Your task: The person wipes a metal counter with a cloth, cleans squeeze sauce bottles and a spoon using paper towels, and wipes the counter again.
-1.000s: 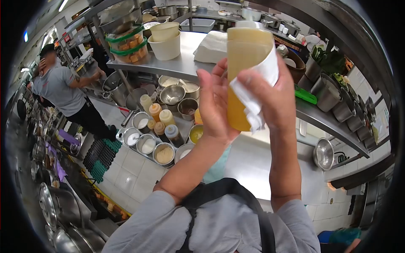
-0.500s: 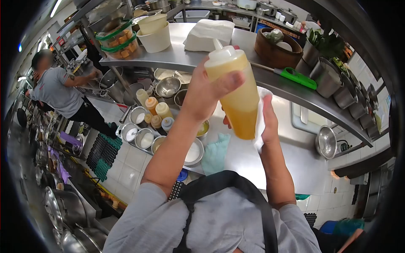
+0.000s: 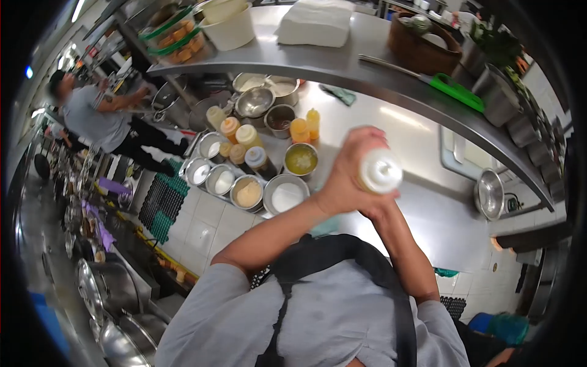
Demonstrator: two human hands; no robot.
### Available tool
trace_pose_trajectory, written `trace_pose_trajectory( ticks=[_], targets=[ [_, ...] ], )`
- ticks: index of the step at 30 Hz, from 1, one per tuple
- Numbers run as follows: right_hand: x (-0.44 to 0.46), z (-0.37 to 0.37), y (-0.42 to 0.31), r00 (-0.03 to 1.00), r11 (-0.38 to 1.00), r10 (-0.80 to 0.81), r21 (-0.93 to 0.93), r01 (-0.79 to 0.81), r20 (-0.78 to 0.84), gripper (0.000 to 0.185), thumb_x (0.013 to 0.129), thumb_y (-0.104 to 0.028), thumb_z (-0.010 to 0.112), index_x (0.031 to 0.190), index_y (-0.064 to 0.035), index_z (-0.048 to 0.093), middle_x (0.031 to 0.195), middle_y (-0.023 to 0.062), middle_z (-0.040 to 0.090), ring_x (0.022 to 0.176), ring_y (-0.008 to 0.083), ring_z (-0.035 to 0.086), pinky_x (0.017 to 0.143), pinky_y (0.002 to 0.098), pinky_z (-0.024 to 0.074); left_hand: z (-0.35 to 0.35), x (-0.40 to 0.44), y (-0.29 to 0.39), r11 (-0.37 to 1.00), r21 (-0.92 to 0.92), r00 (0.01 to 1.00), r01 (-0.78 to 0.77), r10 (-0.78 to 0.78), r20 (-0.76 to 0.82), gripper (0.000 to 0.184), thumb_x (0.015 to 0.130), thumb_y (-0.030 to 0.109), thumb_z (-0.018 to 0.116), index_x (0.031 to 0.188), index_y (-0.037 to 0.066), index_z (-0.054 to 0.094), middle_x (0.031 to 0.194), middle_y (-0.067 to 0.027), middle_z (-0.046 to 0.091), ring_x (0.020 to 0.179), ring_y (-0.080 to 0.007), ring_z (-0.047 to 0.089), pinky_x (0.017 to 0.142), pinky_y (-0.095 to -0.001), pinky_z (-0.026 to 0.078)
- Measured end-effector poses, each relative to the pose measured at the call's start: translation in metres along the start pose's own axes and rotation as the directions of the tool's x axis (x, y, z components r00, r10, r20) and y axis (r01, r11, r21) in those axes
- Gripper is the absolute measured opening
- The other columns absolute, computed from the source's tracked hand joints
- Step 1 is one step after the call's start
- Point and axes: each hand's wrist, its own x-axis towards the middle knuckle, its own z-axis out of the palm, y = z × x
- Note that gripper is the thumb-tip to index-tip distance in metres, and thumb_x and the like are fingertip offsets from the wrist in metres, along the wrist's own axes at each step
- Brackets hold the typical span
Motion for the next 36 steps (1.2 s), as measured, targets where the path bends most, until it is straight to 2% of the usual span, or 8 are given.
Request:
trace_pose_trajectory(
  ticks=[2,4,13,18,23,26,33,36],
  targets=[
    [-0.016,-0.019,0.017,0.999,0.998,-0.035,-0.055,0.036,0.014,0.051,0.105,-0.050,0.052,0.143,-0.0156,0.053,0.146,0.0120,0.056,0.133,0.0302,0.057,0.113,0.0489,0.0476,0.011,-0.020,0.011,0.987,-0.109,0.991,0.122,-0.116,0.061,0.076,0.062,0.022,0.097,0.127,0.011,0.059,0.132,-0.0164,0.053,0.125,-0.0325,0.054,0.107,-0.0442,0.044],
    [-0.023,-0.030,0.032,0.999,0.995,-0.048,-0.087,0.050,0.023,0.048,0.106,-0.047,0.052,0.142,-0.0155,0.054,0.143,0.0120,0.059,0.131,0.0301,0.059,0.113,0.0485,0.0480,0.014,-0.034,0.011,0.978,0.150,0.983,-0.146,0.126,0.136,0.076,0.063,0.030,0.093,0.128,0.013,0.058,0.134,-0.0139,0.051,0.121,-0.0337,0.055,0.102,-0.0430,0.045],
    [-0.003,-0.004,0.043,0.936,0.937,0.345,-0.036,-0.348,-0.074,0.041,0.108,-0.035,0.048,0.139,-0.0095,0.059,0.129,0.0148,0.068,0.121,0.0298,0.066,0.110,0.0479,0.0496,-0.035,-0.042,-0.007,0.956,0.294,0.978,0.012,0.050,-0.204,0.079,0.060,0.027,0.096,0.127,0.013,0.058,0.125,-0.0126,0.053,0.111,-0.0336,0.055,0.094,-0.0470,0.048],
    [-0.014,0.020,0.032,0.959,0.926,0.281,-0.249,-0.284,-0.046,0.055,0.108,-0.035,0.049,0.140,0.0089,0.053,0.135,0.0201,0.065,0.122,0.0312,0.066,0.108,0.0432,0.0509,-0.130,-0.015,-0.066,0.858,0.500,0.948,0.117,0.054,-0.314,0.078,0.060,0.027,0.097,0.125,0.008,0.058,0.116,-0.0126,0.058,0.111,-0.0352,0.057,0.097,-0.0460,0.049],
    [-0.035,-0.020,0.023,0.955,0.827,0.184,-0.489,-0.278,-0.231,0.058,0.108,-0.036,0.052,0.134,0.0150,0.056,0.129,0.0246,0.068,0.114,0.0344,0.070,0.102,0.0433,0.0550,-0.210,-0.020,-0.120,0.742,0.588,0.947,0.322,-0.252,-0.200,0.074,0.065,0.029,0.098,0.125,0.003,0.063,0.120,-0.0139,0.063,0.109,-0.0262,0.065,0.098,-0.0390,0.052],
    [-0.054,-0.039,0.019,0.938,0.796,0.079,-0.545,-0.263,-0.337,0.049,0.107,-0.030,0.056,0.122,0.0168,0.061,0.113,0.0236,0.071,0.095,0.0320,0.074,0.090,0.0410,0.0595,-0.233,-0.036,-0.145,0.742,0.481,0.878,0.467,-0.451,-0.157,0.074,0.058,0.038,0.096,0.117,0.004,0.067,0.121,-0.0157,0.064,0.118,-0.0336,0.059,0.101,-0.0469,0.047],
    [-0.069,-0.059,-0.001,0.891,0.790,-0.130,-0.589,-0.171,-0.435,0.042,0.107,-0.025,0.056,0.130,0.0097,0.060,0.108,0.0175,0.071,0.091,0.0257,0.073,0.082,0.0389,0.0599,-0.254,-0.054,-0.159,0.342,0.921,0.689,0.185,-0.714,0.127,0.068,0.066,0.042,0.088,0.124,0.013,0.070,0.125,-0.0131,0.067,0.123,-0.0338,0.057,0.105,-0.0513,0.042],
    [-0.060,-0.058,-0.011,0.886,0.647,-0.281,-0.755,-0.109,-0.369,0.036,0.108,-0.024,0.056,0.135,0.0000,0.062,0.104,0.0100,0.070,0.082,0.0168,0.067,0.070,0.0323,0.0556,-0.232,-0.055,-0.151,0.491,0.858,0.925,0.149,-0.375,0.054,0.062,0.071,0.038,0.086,0.125,0.011,0.070,0.124,-0.0140,0.068,0.123,-0.0349,0.057,0.104,-0.0495,0.043]
  ],
)
